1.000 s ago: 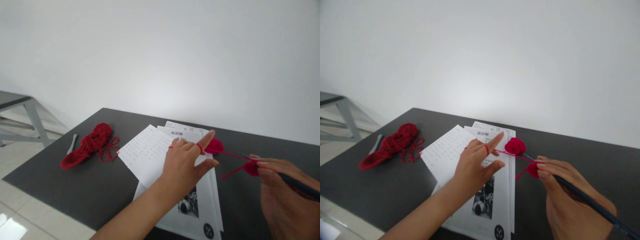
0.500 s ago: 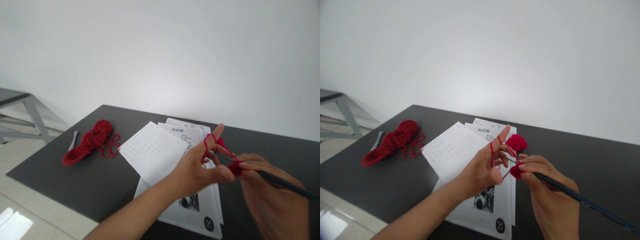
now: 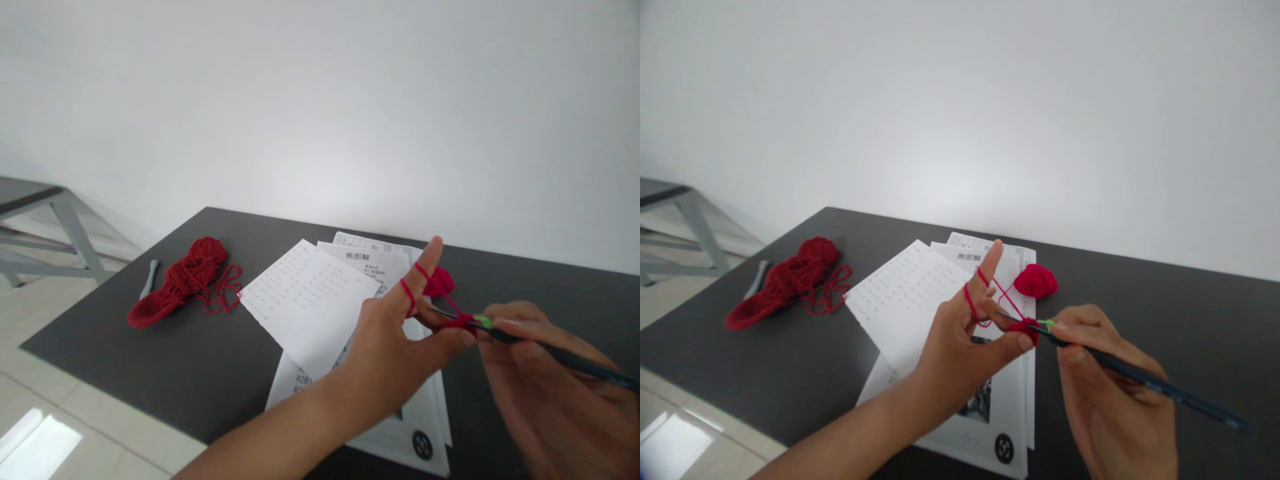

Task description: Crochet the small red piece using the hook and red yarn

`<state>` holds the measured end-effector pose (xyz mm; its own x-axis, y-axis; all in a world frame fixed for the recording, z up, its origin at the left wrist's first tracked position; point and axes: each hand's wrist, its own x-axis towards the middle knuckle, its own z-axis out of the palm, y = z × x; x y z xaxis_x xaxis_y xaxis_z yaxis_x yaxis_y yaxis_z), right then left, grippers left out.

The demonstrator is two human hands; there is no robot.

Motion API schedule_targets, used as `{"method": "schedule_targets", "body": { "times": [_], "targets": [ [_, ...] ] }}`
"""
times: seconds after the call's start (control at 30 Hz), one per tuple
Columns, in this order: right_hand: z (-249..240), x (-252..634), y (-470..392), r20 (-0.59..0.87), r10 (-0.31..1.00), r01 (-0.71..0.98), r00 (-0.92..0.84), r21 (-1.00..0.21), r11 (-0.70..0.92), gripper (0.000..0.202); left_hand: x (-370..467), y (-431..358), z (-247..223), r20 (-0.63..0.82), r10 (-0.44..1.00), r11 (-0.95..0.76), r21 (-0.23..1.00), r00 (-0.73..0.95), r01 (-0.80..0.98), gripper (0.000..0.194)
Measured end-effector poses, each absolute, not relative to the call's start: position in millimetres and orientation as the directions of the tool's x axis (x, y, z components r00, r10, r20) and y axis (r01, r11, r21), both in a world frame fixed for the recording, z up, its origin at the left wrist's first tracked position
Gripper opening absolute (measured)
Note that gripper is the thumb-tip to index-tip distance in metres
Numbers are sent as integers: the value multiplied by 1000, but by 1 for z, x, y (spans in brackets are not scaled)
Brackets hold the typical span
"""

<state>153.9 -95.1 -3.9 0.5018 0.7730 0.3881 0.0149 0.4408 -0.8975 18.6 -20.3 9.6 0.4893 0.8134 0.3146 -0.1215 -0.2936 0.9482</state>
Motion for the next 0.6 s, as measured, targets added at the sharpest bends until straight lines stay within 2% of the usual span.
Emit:
{"method": "schedule_targets", "body": {
  "times": [0.23, 0.33, 0.43, 0.53, 0.6],
  "targets": [
    [-6, 155, -90, 317, 797, -118, 514, -894, 431, 18, 18, -23, 6, 432, 825, -431, 898, 365, -90, 73],
    [-8, 154, -87, 261, 838, -254, 480, -873, 417, 15, 17, -24, 7, 486, 797, -511, 859, 360, -27, 65],
    [-10, 149, -80, 218, 902, -399, 372, -840, 368, 14, 19, -26, 6, 530, 775, -556, 831, 345, -28, 66],
    [-12, 141, -74, 224, 918, -430, 326, -830, 355, 15, 24, -27, 0, 540, 791, -560, 829, 288, -19, 67],
    [-13, 135, -73, 229, 916, -419, 330, -834, 360, 15, 27, -26, -6, 610, 757, -635, 772, 236, 41, 65]
  ]
}}
